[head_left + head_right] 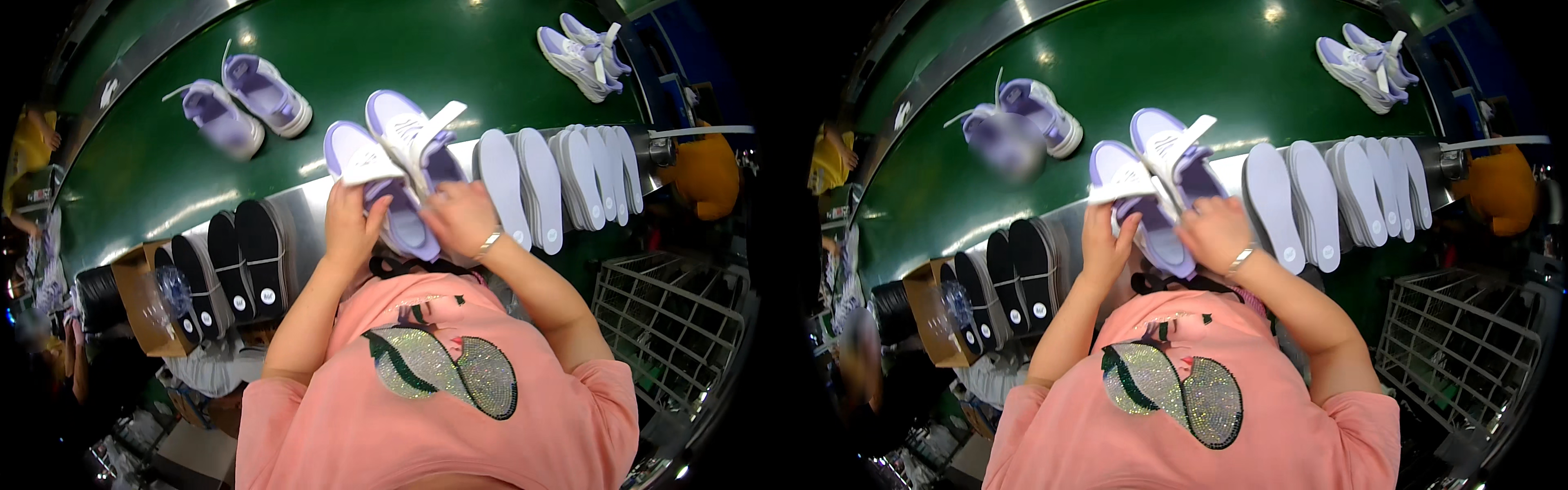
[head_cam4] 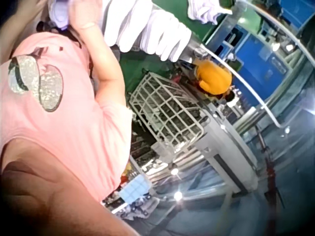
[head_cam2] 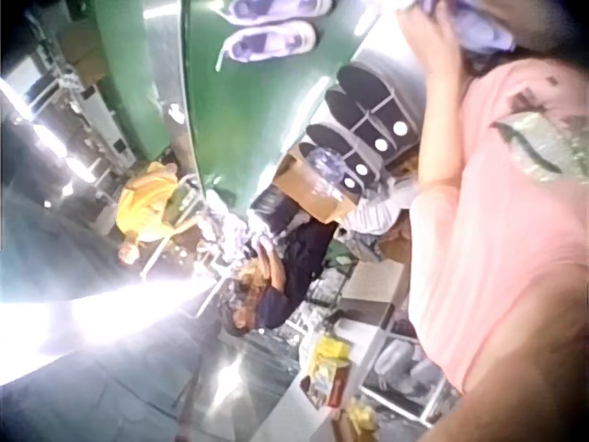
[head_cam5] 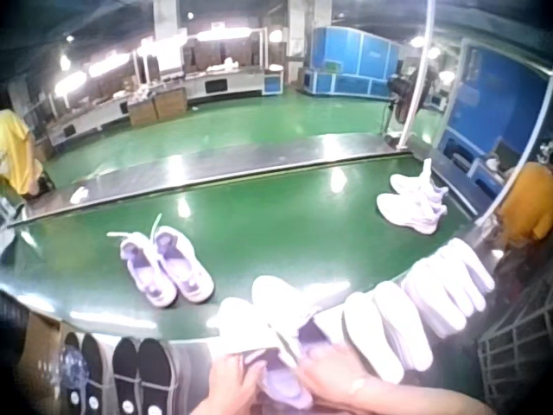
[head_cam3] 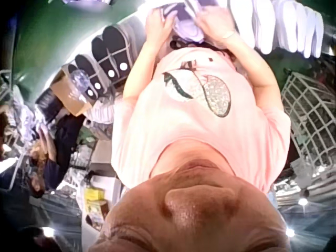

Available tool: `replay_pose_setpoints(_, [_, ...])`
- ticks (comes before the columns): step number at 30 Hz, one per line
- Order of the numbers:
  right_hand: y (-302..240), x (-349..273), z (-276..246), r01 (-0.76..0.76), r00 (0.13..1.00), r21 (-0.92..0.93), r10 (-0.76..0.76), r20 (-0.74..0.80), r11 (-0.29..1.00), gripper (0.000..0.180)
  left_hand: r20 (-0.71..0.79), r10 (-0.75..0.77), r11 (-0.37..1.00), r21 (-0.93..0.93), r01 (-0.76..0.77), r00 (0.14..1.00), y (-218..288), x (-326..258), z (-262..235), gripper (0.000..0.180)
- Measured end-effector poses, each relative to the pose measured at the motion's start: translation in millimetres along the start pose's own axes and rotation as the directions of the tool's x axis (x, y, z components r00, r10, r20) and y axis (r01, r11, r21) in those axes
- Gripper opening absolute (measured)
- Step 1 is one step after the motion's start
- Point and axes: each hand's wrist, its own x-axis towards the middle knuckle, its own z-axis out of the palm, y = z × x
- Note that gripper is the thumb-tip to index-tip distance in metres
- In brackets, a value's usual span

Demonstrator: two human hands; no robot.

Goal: The person places white insoles into purple and white sneakers on a conveyor belt, including retrieving stacks of insoles from a nearby cart and inserting them into multiple pairs of shoes.

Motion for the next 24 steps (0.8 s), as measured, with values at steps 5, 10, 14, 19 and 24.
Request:
replay_pose_setpoints(5, [65.9,-36.3,6.8,-0.176,0.878,0.263,0.272,-0.395,0.949,0.022,0.099,-0.359,0.897,-0.24,0.372,0.928,-10.8,20.2,-0.2,0.023])
replay_pose_setpoints(10, [92.3,-50.2,41.4,-0.578,0.816,-0.073,0.576,-0.049,0.813,0.041,0.11,-0.405,0.836,-0.358,0.417,0.907,-33.1,36.9,6.3,0.025])
replay_pose_setpoints(14, [94.2,-48.0,47.0,-0.621,0.783,-0.066,0.616,-0.09,0.781,0.039,0.163,-0.443,0.768,-0.437,0.467,0.881,-42.3,27.8,13.9,0.03])
replay_pose_setpoints(19, [94.6,-48.8,38.4,-0.64,0.756,0.048,0.639,-0.14,0.767,0.031,0.175,-0.385,0.85,-0.315,0.422,0.906,-26.4,8.6,8.8,0.047])
replay_pose_setpoints(24, [71.5,-51.8,-20.1,-0.314,0.709,0.507,0.554,-0.437,0.803,0.017,0.224,-0.326,0.935,-0.07,0.348,0.919,-30.5,-3.9,14.1,0.058])
